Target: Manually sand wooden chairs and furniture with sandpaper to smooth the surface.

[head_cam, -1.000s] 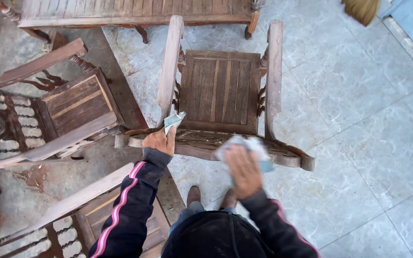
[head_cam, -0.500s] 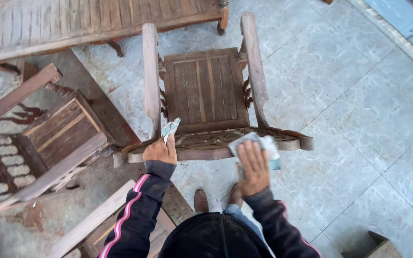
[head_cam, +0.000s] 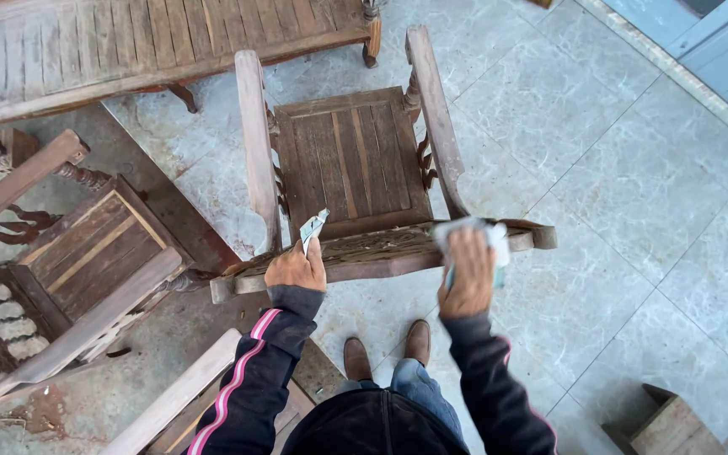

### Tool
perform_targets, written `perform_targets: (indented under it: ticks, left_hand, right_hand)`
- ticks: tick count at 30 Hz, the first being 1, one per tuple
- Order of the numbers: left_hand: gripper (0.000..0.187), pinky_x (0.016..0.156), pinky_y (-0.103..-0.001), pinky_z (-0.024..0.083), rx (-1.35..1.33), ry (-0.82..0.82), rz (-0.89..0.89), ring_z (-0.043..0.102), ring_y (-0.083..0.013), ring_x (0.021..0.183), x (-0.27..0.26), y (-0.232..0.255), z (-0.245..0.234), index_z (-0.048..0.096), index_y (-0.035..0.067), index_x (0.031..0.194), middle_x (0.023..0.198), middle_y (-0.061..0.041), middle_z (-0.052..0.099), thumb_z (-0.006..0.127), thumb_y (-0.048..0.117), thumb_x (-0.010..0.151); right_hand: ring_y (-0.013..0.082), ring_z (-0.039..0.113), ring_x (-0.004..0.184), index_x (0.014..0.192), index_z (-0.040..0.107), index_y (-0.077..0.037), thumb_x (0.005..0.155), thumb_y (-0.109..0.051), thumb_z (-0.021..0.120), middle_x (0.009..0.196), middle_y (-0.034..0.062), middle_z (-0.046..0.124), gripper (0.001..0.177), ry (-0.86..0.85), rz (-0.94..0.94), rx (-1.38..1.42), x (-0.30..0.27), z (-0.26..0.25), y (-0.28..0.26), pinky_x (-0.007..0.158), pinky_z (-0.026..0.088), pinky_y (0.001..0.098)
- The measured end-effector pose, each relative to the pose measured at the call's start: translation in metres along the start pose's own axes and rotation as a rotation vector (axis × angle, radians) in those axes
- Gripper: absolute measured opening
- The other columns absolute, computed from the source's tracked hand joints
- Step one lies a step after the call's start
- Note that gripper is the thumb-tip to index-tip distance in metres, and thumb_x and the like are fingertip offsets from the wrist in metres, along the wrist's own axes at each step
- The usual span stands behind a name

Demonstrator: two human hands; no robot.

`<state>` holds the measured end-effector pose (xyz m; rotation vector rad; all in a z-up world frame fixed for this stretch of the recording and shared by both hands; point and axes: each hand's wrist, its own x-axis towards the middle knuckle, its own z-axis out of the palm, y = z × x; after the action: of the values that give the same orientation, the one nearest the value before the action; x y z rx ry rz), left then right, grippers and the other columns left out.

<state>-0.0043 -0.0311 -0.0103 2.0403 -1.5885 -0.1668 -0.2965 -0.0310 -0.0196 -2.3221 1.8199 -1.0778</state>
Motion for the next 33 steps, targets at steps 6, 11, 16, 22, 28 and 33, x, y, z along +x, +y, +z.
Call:
perform_targets:
  ticks: [6, 11, 16, 22, 28, 33]
  left_hand:
    - [0.039, 0.062, -0.053, 0.053, 0.009, 0.032, 0.034, 0.067, -0.0423, 0.064, -0.001, 0.000, 0.000, 0.073, 0.004, 0.087, 0.070, -0.021, 0.070, 0.051, 0.032, 0.102]
    - [0.038, 0.063, -0.051, 0.053, -0.066, 0.052, 0.069, 0.067, -0.0411, 0.064, 0.001, 0.002, -0.004, 0.071, 0.003, 0.086, 0.070, -0.020, 0.069, 0.050, 0.030, 0.103]
    - [0.040, 0.062, -0.050, 0.052, -0.087, 0.003, 0.029, 0.066, -0.0403, 0.063, -0.001, 0.003, -0.005, 0.068, 0.002, 0.082, 0.070, -0.019, 0.069, 0.052, 0.031, 0.105]
    - [0.036, 0.063, -0.051, 0.052, -0.099, 0.049, 0.083, 0.066, -0.0408, 0.066, 0.001, 0.006, -0.009, 0.069, 0.003, 0.083, 0.071, -0.019, 0.069, 0.052, 0.027, 0.103]
    - [0.035, 0.066, -0.052, 0.053, -0.072, 0.045, 0.084, 0.067, -0.0413, 0.069, 0.000, 0.005, -0.004, 0.070, 0.002, 0.088, 0.075, -0.020, 0.070, 0.053, 0.029, 0.103]
    - [0.039, 0.070, -0.053, 0.052, -0.100, 0.032, 0.030, 0.067, -0.0415, 0.074, 0.003, 0.007, -0.005, 0.068, 0.005, 0.083, 0.076, -0.019, 0.070, 0.050, 0.030, 0.105]
  right_hand:
    - [0.0393, 0.038, 0.152, 0.148, 0.053, -0.003, 0.102, -0.006, 0.051, 0.155, 0.0214, 0.050, 0.046, 0.075, 0.063, -0.022, -0.015, 0.001, -0.020, 0.126, 0.023, 0.0573]
    - [0.0400, 0.043, 0.148, 0.146, 0.055, -0.002, 0.101, -0.005, 0.049, 0.153, 0.0214, 0.052, 0.046, 0.031, 0.044, -0.027, -0.002, -0.008, -0.021, 0.125, 0.027, 0.0563]
    - [0.0356, 0.048, 0.149, 0.145, 0.058, -0.006, 0.112, -0.010, 0.053, 0.154, 0.0169, 0.055, 0.033, 0.069, 0.368, 0.020, 0.019, -0.001, 0.008, 0.128, 0.032, 0.0520]
    - [0.0365, 0.037, 0.152, 0.146, 0.055, -0.005, 0.101, -0.005, 0.053, 0.157, 0.0204, 0.049, 0.045, 0.042, 0.094, 0.143, -0.027, 0.009, -0.091, 0.128, 0.022, 0.0521]
    - [0.0338, 0.043, 0.150, 0.147, 0.054, -0.005, 0.093, 0.006, 0.051, 0.155, 0.0169, 0.052, 0.055, -0.059, -0.066, 0.327, -0.010, 0.003, -0.046, 0.128, 0.026, 0.0486]
    - [0.0316, 0.043, 0.151, 0.148, 0.055, -0.008, 0.099, 0.006, 0.060, 0.153, 0.0149, 0.055, 0.051, 0.028, -0.025, -0.011, 0.001, -0.009, 0.003, 0.129, 0.026, 0.0492]
